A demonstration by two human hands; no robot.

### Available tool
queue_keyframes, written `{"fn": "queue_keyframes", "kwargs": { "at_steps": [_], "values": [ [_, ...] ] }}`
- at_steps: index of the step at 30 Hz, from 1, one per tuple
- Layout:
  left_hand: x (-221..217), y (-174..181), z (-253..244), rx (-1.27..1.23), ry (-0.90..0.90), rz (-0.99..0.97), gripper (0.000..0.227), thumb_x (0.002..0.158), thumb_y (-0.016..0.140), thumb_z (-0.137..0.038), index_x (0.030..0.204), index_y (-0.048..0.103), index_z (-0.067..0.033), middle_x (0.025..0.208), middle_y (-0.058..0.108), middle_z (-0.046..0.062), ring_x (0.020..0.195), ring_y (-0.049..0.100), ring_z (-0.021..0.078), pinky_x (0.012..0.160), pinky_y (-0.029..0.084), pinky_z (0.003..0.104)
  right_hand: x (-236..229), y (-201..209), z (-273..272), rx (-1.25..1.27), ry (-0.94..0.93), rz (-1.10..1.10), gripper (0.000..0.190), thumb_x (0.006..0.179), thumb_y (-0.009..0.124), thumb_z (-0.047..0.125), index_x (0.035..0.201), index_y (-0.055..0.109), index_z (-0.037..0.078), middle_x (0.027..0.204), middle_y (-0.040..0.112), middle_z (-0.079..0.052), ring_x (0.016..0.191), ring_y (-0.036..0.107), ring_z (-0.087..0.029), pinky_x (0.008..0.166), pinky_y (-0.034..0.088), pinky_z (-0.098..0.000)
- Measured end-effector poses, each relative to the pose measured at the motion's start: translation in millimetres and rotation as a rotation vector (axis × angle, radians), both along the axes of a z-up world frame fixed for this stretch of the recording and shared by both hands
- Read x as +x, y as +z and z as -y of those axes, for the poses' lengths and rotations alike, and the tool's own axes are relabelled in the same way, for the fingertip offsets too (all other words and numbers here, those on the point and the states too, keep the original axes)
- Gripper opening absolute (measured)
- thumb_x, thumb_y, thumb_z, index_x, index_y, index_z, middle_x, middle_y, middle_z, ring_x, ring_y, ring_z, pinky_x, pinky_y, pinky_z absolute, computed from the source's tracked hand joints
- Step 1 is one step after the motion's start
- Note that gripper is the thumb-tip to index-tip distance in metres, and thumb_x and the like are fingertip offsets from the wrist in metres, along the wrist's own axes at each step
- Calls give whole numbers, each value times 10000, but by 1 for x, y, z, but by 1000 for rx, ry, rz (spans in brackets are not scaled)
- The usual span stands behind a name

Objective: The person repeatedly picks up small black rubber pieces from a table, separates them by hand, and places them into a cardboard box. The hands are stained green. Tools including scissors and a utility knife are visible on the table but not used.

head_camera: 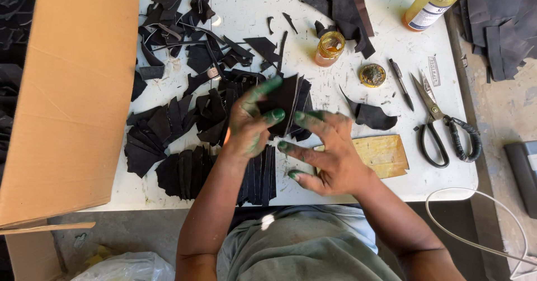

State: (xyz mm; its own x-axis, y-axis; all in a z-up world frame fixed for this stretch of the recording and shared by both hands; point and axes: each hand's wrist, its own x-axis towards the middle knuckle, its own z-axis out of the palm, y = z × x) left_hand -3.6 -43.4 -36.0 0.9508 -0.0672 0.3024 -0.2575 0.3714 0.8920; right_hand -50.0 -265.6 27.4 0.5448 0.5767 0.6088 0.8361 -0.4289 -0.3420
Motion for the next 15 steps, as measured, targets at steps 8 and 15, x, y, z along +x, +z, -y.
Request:
{"fn": "queue_keyframes", "kwargs": {
  "at_steps": [8,15],
  "values": [
    [-11,-2,-35,374,186,-54,843,862,729,100,1588,363,-124,1628,398,89,1331,520,233,1067,555,344,-10,-28,26,287,-170,-453,608,989,599,528,1318,668,21,1374,518,-223,1311,519,-335,1120,422,-476],
    [-26,-2,-17,-444,-246,-296,795,893,768,95,1603,442,-51,1542,415,320,1393,505,350,1152,529,432,4,-31,5,80,-90,-133,614,984,544,501,1454,575,107,1516,399,-307,1410,410,-432,1201,328,-559]
  ]
}}
